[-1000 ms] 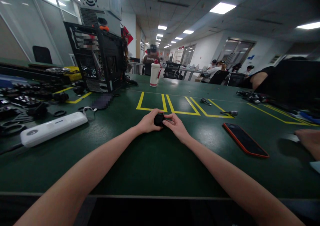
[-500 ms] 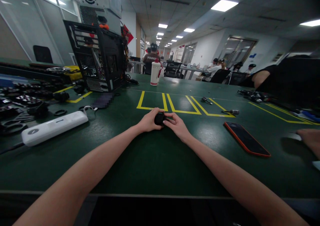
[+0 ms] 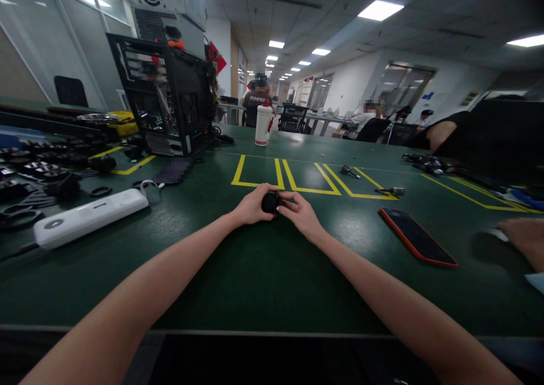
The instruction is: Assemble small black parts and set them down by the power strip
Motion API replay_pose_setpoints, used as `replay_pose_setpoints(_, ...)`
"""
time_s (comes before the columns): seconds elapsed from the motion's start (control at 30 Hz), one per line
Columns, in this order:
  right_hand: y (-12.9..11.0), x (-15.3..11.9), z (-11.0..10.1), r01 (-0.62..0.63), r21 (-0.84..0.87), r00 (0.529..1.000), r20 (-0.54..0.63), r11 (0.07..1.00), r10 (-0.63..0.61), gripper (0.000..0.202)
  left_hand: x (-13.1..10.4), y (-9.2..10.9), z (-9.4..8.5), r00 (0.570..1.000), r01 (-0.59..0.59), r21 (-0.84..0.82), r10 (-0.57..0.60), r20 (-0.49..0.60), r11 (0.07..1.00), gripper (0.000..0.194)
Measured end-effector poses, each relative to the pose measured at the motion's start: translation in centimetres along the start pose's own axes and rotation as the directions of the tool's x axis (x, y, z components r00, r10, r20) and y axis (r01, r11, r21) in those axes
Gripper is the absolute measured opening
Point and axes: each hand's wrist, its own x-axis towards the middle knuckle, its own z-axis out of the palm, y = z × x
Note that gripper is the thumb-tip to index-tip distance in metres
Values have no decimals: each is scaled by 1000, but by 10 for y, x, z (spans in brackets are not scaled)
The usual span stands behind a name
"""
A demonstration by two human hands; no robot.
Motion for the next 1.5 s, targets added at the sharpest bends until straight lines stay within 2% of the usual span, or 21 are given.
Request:
replay_pose_setpoints(0.23, 0, -1, 0, -5, 11, 1000, -2, 1000, 5, 18, 0, 0, 0, 1000, -11, -2, 11, -1, 1000, 59)
replay_pose_setpoints(0.43, 1, 1, -2, -35, 11, 999, 10, 999, 34, 36, 0, 0, 0, 1000, 6, 5, -6, 7, 1000, 57)
replay_pose_setpoints(0.57, 2, 1, -2, -42, 18, 999, 29, 999, 41, 33, 0, 1, -1, 1000, -1, 1, 1, 7, 1000, 57)
replay_pose_setpoints(0.83, 2, 2, -2, -25, -2, 999, -25, 1000, 25, 23, 0, 0, 0, 1000, 9, -8, -9, 2, 1000, 58)
replay_pose_setpoints(0.93, 1, 3, -2, -10, -4, 1000, -10, 1000, 10, 27, 0, 0, 0, 1000, 3, -7, -3, -1, 1000, 57)
replay_pose_setpoints(1.07, 0, 3, -3, -50, -5, 998, 42, 999, 51, 33, 0, 1, -1, 1000, 3, -5, -3, 7, 1000, 57)
replay_pose_setpoints(1.17, 0, 1, -3, -21, 14, 998, 60, 1000, 20, 32, 0, 1, -2, 1000, -5, -10, 5, 6, 1000, 58)
replay_pose_setpoints(1.4, 2, 4, 0, -10, 19, 1000, -3, 1000, 10, 19, 0, 1, -1, 1000, 8, -20, -8, 2, 1000, 58)
replay_pose_setpoints(1.5, 3, 6, 0, 2, -10, 1000, -16, 1000, -2, 22, 0, 1, -2, 1000, 7, -24, -7, 0, 1000, 58)
